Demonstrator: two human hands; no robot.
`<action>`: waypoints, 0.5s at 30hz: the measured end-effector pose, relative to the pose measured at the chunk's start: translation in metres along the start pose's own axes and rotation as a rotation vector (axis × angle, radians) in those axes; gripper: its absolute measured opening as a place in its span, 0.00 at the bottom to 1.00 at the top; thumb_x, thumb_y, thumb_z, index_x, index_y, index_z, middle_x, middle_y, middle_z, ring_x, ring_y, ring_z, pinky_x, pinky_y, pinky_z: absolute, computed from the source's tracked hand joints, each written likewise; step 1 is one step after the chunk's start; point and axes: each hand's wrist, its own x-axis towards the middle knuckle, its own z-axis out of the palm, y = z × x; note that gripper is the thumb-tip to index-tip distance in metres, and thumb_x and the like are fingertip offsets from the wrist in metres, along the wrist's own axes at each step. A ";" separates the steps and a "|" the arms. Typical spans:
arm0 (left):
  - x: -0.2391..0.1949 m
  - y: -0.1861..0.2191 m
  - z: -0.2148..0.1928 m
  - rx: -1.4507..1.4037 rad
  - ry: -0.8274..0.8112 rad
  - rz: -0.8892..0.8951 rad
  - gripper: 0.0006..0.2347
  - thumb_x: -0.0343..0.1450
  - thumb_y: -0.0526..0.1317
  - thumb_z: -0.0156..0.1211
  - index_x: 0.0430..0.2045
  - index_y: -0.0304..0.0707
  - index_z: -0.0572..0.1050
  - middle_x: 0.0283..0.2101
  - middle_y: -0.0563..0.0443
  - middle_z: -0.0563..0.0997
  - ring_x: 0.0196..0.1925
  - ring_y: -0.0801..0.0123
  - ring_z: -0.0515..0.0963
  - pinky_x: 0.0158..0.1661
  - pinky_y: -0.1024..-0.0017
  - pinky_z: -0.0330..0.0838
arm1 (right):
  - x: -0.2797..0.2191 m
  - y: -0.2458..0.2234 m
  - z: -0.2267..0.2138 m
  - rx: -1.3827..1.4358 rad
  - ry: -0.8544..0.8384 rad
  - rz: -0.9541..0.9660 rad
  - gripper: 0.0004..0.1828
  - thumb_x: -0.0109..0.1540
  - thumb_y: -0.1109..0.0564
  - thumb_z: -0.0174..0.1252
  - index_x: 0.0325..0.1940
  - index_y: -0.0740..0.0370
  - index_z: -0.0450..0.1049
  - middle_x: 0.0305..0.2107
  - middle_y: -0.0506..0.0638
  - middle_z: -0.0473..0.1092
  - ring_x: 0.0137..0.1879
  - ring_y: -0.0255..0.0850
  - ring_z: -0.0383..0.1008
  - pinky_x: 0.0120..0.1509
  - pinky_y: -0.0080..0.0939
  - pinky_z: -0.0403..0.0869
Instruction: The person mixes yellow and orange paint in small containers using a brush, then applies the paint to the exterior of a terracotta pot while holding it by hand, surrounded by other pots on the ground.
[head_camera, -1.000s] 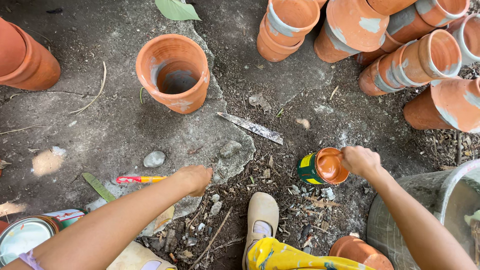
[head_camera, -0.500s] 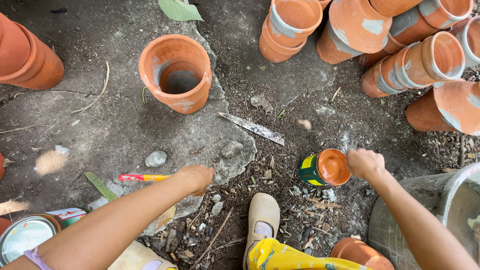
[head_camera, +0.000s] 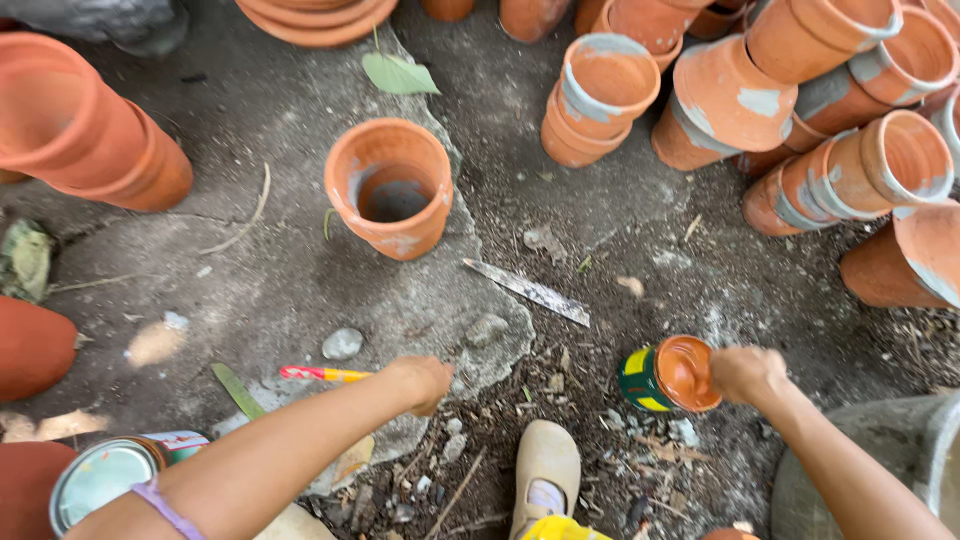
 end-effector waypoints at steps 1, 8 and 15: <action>0.002 -0.001 0.002 0.009 0.008 0.010 0.27 0.67 0.33 0.65 0.62 0.32 0.64 0.54 0.36 0.79 0.55 0.49 0.80 0.50 0.57 0.79 | 0.002 0.000 0.002 0.058 -0.016 -0.087 0.17 0.61 0.46 0.54 0.50 0.46 0.81 0.47 0.52 0.79 0.55 0.51 0.80 0.60 0.52 0.79; 0.039 -0.013 0.024 0.066 0.035 0.059 0.24 0.67 0.35 0.67 0.58 0.29 0.70 0.52 0.34 0.80 0.54 0.47 0.81 0.49 0.57 0.79 | 0.011 0.002 0.018 0.000 -0.102 -0.088 0.17 0.59 0.47 0.56 0.49 0.48 0.83 0.46 0.51 0.80 0.55 0.48 0.82 0.59 0.49 0.80; 0.141 -0.013 0.052 0.418 0.016 0.228 0.11 0.65 0.45 0.64 0.35 0.41 0.86 0.40 0.49 0.88 0.43 0.57 0.86 0.45 0.60 0.80 | 0.075 -0.100 -0.064 0.116 0.036 -0.165 0.17 0.58 0.47 0.54 0.47 0.48 0.83 0.42 0.52 0.82 0.52 0.49 0.83 0.57 0.49 0.80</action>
